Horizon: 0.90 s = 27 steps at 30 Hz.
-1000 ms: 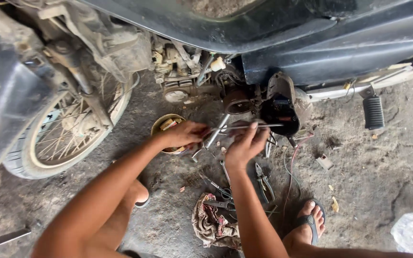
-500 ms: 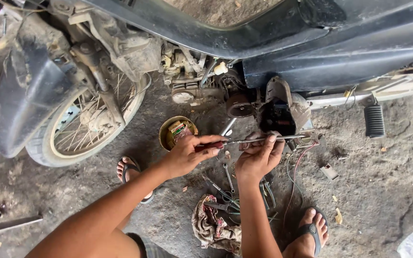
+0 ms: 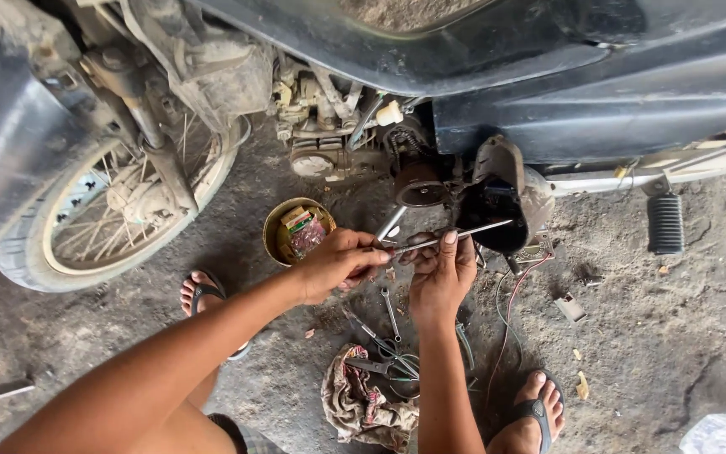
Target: Repairing a motorcycle engine component using a screwdriver and hands
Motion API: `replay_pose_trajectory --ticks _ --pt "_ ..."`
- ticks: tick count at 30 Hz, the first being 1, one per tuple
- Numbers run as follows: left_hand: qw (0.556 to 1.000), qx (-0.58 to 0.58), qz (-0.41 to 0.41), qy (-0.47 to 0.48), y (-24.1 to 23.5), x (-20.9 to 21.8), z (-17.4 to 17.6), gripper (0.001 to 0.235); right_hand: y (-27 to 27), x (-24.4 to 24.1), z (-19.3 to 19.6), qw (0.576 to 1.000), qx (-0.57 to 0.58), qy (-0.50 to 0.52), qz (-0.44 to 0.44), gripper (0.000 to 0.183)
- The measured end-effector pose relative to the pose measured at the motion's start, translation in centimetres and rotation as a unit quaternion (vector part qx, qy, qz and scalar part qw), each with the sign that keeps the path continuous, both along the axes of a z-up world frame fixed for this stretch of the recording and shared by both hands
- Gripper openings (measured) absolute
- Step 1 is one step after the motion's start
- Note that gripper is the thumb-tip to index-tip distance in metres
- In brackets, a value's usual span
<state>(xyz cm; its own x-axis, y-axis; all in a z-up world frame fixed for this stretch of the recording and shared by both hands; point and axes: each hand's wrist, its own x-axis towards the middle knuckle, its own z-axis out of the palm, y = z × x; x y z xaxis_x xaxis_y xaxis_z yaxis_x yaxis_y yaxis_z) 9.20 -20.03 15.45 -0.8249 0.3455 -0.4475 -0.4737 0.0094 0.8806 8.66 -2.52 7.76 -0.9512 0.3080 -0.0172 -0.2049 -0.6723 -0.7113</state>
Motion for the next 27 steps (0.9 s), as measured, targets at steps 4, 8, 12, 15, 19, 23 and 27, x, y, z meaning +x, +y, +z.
replay_pose_trajectory --ticks 4,8,12,15,19,23,27 --pt "0.999 -0.023 0.038 0.016 -0.1 0.1 0.3 0.03 0.7 -0.5 -1.3 0.998 0.003 -0.045 0.053 0.012" --pt "0.984 -0.11 0.005 0.138 0.0 0.3 -0.9 0.037 1.6 -0.9 0.4 0.996 0.045 -0.068 0.039 0.017" --pt "0.972 -0.153 -0.01 0.178 1.2 0.9 -0.1 0.035 2.6 -1.4 2.5 0.995 0.054 -0.077 0.025 0.032" --pt "0.968 -0.152 -0.022 0.197 1.8 1.2 0.7 0.04 4.0 -2.2 1.4 0.996 -0.024 -0.091 -0.013 0.022" --pt "0.978 -0.127 -0.007 0.163 2.4 1.5 0.6 0.04 6.1 -3.5 -2.4 0.994 0.007 -0.077 -0.076 0.013" --pt "0.98 -0.136 0.015 0.142 3.0 1.4 0.6 0.036 6.8 -4.2 -2.9 0.993 0.012 -0.061 -0.101 0.023" --pt "0.977 -0.139 0.014 0.162 3.3 1.3 1.9 0.037 6.8 -4.4 -2.5 0.993 0.001 -0.062 -0.099 0.023"
